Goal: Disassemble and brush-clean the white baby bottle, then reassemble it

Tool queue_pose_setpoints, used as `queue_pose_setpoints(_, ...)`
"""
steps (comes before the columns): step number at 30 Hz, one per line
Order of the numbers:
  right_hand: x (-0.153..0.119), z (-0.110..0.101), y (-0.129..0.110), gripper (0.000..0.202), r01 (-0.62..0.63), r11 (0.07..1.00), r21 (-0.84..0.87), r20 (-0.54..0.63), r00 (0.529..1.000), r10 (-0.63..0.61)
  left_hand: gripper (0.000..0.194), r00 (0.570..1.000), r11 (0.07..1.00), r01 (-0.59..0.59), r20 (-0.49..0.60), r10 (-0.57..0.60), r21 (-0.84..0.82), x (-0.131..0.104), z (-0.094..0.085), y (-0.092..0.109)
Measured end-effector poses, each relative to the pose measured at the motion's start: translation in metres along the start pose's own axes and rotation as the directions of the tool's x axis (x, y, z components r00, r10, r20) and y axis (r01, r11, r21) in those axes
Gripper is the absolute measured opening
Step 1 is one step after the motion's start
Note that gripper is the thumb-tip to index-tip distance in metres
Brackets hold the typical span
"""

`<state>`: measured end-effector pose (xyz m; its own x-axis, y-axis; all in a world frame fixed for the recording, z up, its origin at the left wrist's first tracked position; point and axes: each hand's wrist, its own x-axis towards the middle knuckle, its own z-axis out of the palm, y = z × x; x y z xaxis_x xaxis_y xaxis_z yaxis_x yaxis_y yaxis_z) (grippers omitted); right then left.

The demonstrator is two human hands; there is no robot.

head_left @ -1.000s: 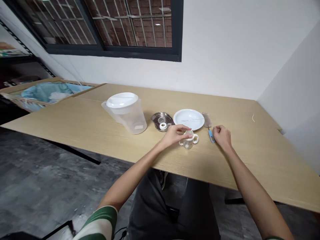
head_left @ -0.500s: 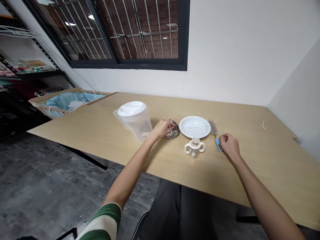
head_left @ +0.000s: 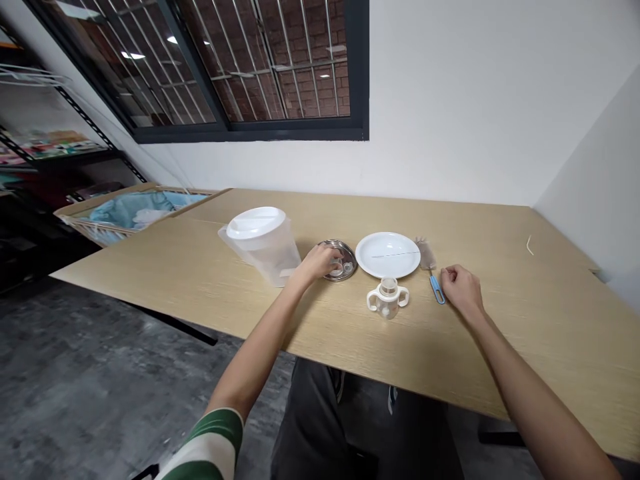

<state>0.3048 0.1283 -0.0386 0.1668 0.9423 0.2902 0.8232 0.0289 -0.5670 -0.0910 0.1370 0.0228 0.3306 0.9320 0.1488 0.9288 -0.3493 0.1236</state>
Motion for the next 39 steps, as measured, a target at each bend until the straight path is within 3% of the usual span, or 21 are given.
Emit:
queue_pose_setpoints(3,0.000,0.000,-0.001,0.026,0.005,1.000,-0.005,0.002,1.000,-0.004,0.033,0.999,0.999,-0.049,0.022,0.050,-0.014,0.002,0.004,0.000)
queue_pose_setpoints(9,-0.001,-0.001,-0.002,0.025,0.007,1.000,-0.002,0.004,1.000,-0.007,0.019,0.988,0.986,-0.151,0.031,0.153,-0.066,0.012,0.012,0.011)
queue_pose_setpoints(14,0.000,-0.001,-0.001,0.026,-0.006,1.000,0.008,-0.002,1.000,0.006,0.025,0.994,0.995,-0.078,-0.086,0.072,-0.062,0.000,0.004,0.011)
queue_pose_setpoints(18,0.000,-0.002,-0.002,0.023,-0.014,1.000,0.016,-0.008,1.000,0.014,0.031,0.985,0.981,0.029,-0.161,-0.060,-0.193,-0.022,0.001,0.003)
queue_pose_setpoints(23,-0.001,-0.001,-0.003,0.020,-0.022,0.999,0.035,0.010,1.000,0.022,0.032,0.981,0.957,0.129,-0.108,-0.162,-0.259,-0.040,0.009,-0.006)
queue_pose_setpoints(30,-0.002,0.002,-0.001,0.022,0.016,1.000,0.020,-0.001,1.000,-0.016,0.028,0.994,0.960,0.108,-0.004,-0.113,-0.257,-0.030,0.009,-0.009)
queue_pose_setpoints(39,-0.003,-0.005,-0.005,0.025,0.002,1.000,0.012,0.011,1.000,-0.002,0.035,0.999,0.981,0.020,0.028,-0.015,-0.193,-0.025,0.006,-0.002)
